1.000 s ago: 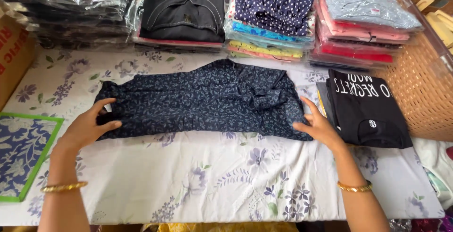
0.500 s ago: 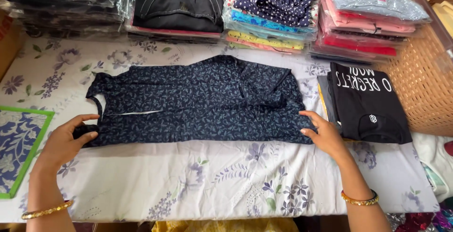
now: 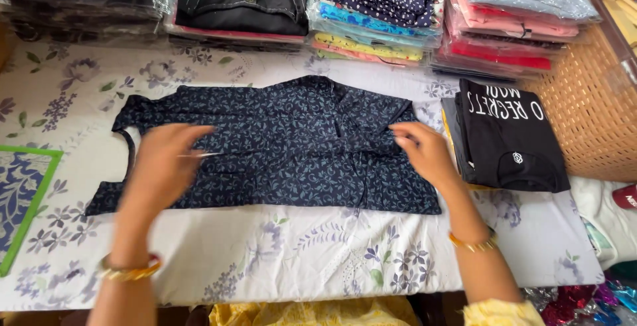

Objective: The person folds garments one at a time on a table covered with a floral cloth. They lay out a black t-shirt, smooth it, fold in the sides and sleeves, then fold it into a compact square and set it on a stack. They repeat the same folding process with a dark floral buttoned top and begin folding a yellow polka-dot garment.

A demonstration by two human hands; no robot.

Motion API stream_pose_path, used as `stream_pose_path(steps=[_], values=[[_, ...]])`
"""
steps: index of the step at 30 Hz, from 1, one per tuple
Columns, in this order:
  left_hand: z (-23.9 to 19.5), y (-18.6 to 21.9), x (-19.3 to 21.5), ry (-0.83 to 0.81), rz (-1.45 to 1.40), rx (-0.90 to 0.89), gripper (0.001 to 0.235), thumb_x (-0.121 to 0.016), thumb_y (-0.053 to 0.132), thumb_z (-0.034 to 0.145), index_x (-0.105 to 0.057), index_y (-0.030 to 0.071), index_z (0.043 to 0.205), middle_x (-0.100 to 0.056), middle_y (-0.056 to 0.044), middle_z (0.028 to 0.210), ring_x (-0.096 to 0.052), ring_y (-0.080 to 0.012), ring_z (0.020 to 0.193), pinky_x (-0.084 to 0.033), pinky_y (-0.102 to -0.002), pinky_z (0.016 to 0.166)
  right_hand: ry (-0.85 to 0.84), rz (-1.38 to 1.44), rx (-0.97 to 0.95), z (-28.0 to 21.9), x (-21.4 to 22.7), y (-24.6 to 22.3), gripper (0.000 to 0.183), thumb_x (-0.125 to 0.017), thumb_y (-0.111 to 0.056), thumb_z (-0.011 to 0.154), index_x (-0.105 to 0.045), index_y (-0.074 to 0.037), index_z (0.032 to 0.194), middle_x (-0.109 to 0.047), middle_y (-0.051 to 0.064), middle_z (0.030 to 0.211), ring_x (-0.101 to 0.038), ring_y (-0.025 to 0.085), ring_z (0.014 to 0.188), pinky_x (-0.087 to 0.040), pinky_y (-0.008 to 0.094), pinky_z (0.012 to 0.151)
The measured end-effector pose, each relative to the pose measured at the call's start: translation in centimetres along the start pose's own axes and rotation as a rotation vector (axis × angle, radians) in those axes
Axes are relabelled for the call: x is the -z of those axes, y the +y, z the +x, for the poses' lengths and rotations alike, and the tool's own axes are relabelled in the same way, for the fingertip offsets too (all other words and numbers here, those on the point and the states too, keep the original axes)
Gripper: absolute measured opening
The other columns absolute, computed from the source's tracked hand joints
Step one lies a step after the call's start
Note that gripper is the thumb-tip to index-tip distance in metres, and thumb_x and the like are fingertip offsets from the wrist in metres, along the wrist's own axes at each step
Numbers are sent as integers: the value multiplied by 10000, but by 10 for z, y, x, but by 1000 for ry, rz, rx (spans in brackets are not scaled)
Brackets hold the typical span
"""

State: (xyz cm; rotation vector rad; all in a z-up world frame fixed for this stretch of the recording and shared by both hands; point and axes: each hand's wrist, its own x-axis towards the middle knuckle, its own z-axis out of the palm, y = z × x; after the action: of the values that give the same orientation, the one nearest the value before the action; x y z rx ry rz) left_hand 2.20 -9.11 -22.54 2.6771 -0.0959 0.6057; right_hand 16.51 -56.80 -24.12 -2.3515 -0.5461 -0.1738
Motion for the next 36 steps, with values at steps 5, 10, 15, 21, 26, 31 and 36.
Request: stream_pose_path(steps=[5,10,15,21,26,31,36], values=[[38,50,-72,-434,-194,-167,700,-765,386,814,-524,207,1446,-474,-91,1503,-374,-291,1432,-171,-589,1180,-371,233,435,48,-46,-20,551,-675,-46,781,-646,-94,1329,-627,132,1403,-445,289,1408,-323,471,1153],[22,31,-102,-421,-178,-207,740,-686,509,861,-438,251,1508,-374,-72,1592,-275,-294,1495,-90,-608,1201,-538,-141,234,58,-39,-21,483,-755,-103,681,-752,-221,1150,-678,56,1081,-591,215,1121,-350,449,1022],[17,30,-104,-363,-156,-237,723,-674,517,872,-452,243,1503,-388,-79,1586,-288,-308,1487,-107,-612,1198,-274,-376,201,73,-5,-2,218,-877,-205,658,-774,-154,843,-743,-16,937,-596,261,1023,-350,487,915],[17,30,-105,-348,-171,-212,660,-696,512,837,-549,243,1421,-424,-73,1550,-323,-303,1459,-135,-599,1202,49,-143,209,63,-9,13,230,-793,-53,739,-650,-43,919,-675,92,935,-667,306,924,-518,368,792],[17,30,-103,-357,-195,-199,661,-716,498,823,-566,228,1407,-431,-81,1536,-318,-306,1455,-135,-610,1193,4,-170,376,27,6,14,185,-699,76,724,-645,-39,858,-657,100,921,-656,326,930,-522,394,795],[19,29,-103,-376,-173,-190,648,-711,503,818,-577,230,1391,-430,-72,1537,-320,-297,1454,-135,-607,1197,-316,-209,288,-20,33,-7,280,-670,102,652,-718,-88,853,-686,69,889,-668,308,932,-537,386,793],[19,28,-105,-386,-175,-186,646,-696,512,819,-582,232,1390,-430,-72,1535,-311,-305,1458,-123,-598,1202,-415,-194,259,-37,42,-18,392,-699,65,664,-752,-75,1026,-722,69,1025,-657,301,1015,-521,402,879]])
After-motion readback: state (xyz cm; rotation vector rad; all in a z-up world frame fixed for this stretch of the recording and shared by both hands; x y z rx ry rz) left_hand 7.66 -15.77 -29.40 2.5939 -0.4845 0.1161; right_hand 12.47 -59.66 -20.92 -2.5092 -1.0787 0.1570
